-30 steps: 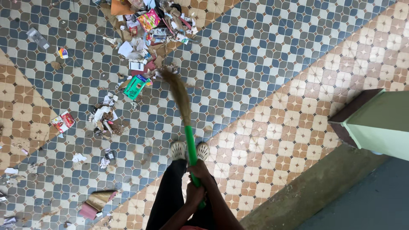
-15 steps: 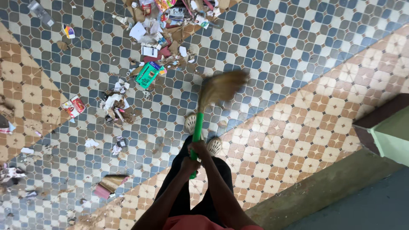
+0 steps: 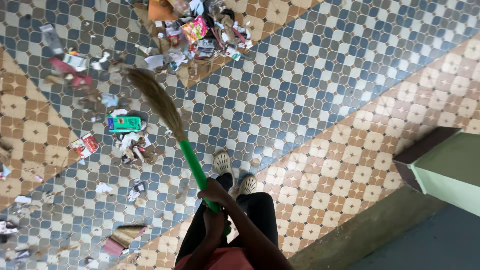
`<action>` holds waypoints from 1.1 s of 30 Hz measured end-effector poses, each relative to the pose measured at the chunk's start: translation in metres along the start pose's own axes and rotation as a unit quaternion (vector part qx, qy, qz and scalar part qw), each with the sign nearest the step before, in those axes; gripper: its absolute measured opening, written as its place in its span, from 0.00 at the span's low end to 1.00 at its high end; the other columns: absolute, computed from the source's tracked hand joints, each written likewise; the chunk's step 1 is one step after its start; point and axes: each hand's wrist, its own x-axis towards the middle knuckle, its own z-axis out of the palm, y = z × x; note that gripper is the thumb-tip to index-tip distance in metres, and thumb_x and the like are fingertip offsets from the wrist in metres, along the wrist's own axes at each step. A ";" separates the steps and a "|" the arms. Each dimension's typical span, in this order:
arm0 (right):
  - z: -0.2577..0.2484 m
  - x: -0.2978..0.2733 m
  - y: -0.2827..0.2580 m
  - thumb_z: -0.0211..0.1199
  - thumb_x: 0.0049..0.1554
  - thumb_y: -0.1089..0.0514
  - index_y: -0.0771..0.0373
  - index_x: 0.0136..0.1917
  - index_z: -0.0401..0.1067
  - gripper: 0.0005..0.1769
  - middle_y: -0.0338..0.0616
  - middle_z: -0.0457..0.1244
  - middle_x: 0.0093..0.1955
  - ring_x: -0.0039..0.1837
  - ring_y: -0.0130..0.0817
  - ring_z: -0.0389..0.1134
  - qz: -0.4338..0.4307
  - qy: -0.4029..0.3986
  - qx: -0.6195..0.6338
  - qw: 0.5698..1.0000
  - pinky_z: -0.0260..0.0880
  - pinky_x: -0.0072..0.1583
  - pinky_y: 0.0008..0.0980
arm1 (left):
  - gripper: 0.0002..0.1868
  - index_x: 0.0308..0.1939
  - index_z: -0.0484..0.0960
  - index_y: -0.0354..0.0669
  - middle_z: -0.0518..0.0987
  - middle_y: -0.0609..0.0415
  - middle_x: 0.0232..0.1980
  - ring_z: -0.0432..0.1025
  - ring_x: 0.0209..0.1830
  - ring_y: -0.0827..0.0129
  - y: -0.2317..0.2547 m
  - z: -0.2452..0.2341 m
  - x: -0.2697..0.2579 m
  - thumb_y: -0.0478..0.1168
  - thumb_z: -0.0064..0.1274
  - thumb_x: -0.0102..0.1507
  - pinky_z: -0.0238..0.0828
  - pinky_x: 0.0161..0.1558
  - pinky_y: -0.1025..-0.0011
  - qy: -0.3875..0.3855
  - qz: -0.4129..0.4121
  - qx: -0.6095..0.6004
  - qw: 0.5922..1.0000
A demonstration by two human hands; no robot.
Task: The person sweeps paper and other debris into a pile on a tiled floor using a broom.
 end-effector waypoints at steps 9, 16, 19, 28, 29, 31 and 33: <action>-0.123 -0.084 0.072 0.71 0.48 0.63 0.72 0.38 0.75 0.09 0.50 0.67 0.30 0.30 0.35 0.69 0.069 0.278 0.262 0.921 0.68 0.32 0.36 | 0.05 0.29 0.77 0.31 0.79 0.47 0.23 0.75 0.17 0.61 0.044 0.083 -0.013 0.32 0.54 0.55 0.72 0.19 0.63 -0.286 -0.031 0.207 0.935; -0.174 0.017 0.080 0.73 0.43 0.63 0.68 0.33 0.74 0.09 0.45 0.68 0.30 0.33 0.36 0.71 0.172 0.165 0.219 0.946 0.73 0.36 0.35 | 0.06 0.30 0.79 0.37 0.79 0.49 0.24 0.75 0.17 0.64 0.062 0.139 0.059 0.38 0.56 0.57 0.73 0.20 0.62 -0.186 -0.103 0.200 0.956; -0.139 0.064 0.062 0.74 0.43 0.62 0.66 0.34 0.74 0.09 0.44 0.69 0.32 0.35 0.35 0.72 0.190 0.058 0.115 0.973 0.74 0.38 0.36 | 0.10 0.35 0.73 0.36 0.77 0.49 0.27 0.76 0.19 0.62 0.051 0.115 0.085 0.36 0.59 0.56 0.73 0.20 0.61 -0.090 -0.083 0.123 0.985; -0.128 0.065 -0.042 0.75 0.45 0.58 0.71 0.35 0.78 0.13 0.51 0.71 0.34 0.34 0.36 0.72 0.052 -0.132 -0.083 0.986 0.73 0.40 0.36 | 0.11 0.32 0.79 0.31 0.78 0.49 0.26 0.74 0.20 0.65 0.097 0.111 0.041 0.39 0.56 0.62 0.74 0.22 0.67 0.055 -0.060 -0.086 0.993; -0.136 0.047 -0.051 0.78 0.46 0.56 0.74 0.34 0.79 0.16 0.52 0.70 0.34 0.34 0.37 0.71 -0.005 -0.131 -0.147 0.980 0.71 0.40 0.34 | 0.12 0.32 0.78 0.30 0.78 0.48 0.25 0.74 0.19 0.63 0.105 0.120 0.026 0.39 0.56 0.62 0.74 0.22 0.65 0.054 -0.055 -0.074 0.994; -0.163 -0.008 -0.054 0.74 0.47 0.61 0.74 0.37 0.76 0.12 0.52 0.68 0.33 0.33 0.39 0.71 0.012 -0.132 0.157 0.979 0.72 0.37 0.39 | 0.08 0.32 0.77 0.29 0.78 0.46 0.24 0.74 0.17 0.60 0.110 0.138 -0.005 0.34 0.56 0.58 0.74 0.20 0.61 0.024 -0.031 -0.069 0.997; -0.191 -0.045 -0.063 0.73 0.48 0.61 0.73 0.39 0.76 0.12 0.53 0.68 0.35 0.35 0.40 0.71 0.015 -0.098 0.211 0.972 0.73 0.38 0.39 | 0.05 0.32 0.77 0.28 0.78 0.46 0.24 0.74 0.16 0.58 0.129 0.161 -0.011 0.29 0.56 0.55 0.73 0.19 0.60 -0.014 0.007 -0.069 0.997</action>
